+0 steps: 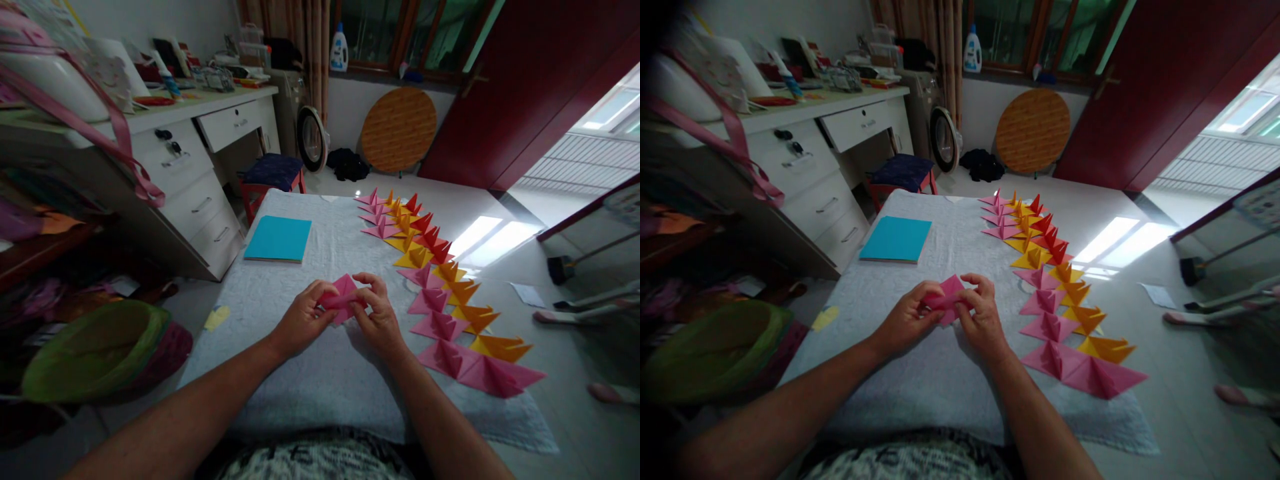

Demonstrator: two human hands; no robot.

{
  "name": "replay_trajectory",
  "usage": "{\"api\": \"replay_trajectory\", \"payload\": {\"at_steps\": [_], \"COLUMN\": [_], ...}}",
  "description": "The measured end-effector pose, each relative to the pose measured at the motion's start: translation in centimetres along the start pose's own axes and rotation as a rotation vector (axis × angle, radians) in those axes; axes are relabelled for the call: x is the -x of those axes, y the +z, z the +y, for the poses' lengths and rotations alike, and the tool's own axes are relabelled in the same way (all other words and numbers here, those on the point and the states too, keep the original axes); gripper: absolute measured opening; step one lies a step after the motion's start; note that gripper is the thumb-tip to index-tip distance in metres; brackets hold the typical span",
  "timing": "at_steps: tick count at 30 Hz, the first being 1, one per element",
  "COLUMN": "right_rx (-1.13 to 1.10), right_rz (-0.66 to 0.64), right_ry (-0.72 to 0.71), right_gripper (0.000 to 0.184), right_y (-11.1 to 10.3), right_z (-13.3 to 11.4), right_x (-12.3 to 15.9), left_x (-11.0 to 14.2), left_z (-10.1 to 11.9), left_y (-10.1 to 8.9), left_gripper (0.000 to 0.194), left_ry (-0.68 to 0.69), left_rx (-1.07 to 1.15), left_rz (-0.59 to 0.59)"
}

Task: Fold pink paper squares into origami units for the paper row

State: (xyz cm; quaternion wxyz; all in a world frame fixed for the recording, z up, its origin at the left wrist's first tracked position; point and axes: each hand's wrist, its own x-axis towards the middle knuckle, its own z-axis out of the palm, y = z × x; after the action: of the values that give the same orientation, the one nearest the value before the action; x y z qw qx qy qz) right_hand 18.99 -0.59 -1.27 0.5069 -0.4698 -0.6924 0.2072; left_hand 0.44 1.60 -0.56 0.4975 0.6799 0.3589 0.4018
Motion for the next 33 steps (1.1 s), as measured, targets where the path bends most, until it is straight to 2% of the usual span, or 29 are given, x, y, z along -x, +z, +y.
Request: {"api": "replay_trajectory", "payload": {"at_steps": [2, 7, 12, 14, 17, 18, 24, 29, 33], "right_rx": [0.014, 0.063, 0.048, 0.037, 0.001, -0.012, -0.08, -0.072, -0.041], "right_rz": [-0.02, -0.038, 0.15, 0.198, 0.163, 0.141, 0.115, 0.12, 0.125], "right_ry": [-0.019, -0.064, 0.038, 0.117, 0.195, 0.21, 0.258, 0.221, 0.175], "right_gripper": [0.022, 0.024, 0.033, 0.023, 0.001, 0.005, 0.007, 0.007, 0.007], "right_y": [0.0, 0.0, -0.2, -0.2, -0.3, -0.3, -0.1, -0.1, -0.1], "right_z": [0.0, -0.1, -0.2, -0.3, -0.4, -0.4, -0.3, -0.3, -0.5], "right_x": [0.0, 0.0, -0.2, -0.3, -0.5, -0.5, -0.5, -0.3, -0.3], "left_x": [-0.2, -0.5, -0.4, -0.4, -0.5, -0.5, -0.4, -0.3, -0.3], "left_z": [0.1, -0.1, 0.1, 0.1, 0.2, 0.2, 0.0, 0.2, 0.2], "left_y": [-0.3, -0.8, -1.2, -1.4, -1.5, -1.5, -1.7, -1.6, -1.5], "left_gripper": [0.009, 0.01, 0.015, 0.018, 0.017, 0.017, 0.02, 0.024, 0.028], "left_ry": [0.033, 0.034, 0.106, 0.135, 0.181, 0.194, 0.212, 0.235, 0.239], "left_rx": [-0.073, -0.187, -0.26, -0.287, -0.299, -0.297, -0.295, -0.282, -0.277], "left_rz": [-0.039, -0.058, 0.051, 0.115, 0.176, 0.182, 0.149, 0.045, 0.01]}}
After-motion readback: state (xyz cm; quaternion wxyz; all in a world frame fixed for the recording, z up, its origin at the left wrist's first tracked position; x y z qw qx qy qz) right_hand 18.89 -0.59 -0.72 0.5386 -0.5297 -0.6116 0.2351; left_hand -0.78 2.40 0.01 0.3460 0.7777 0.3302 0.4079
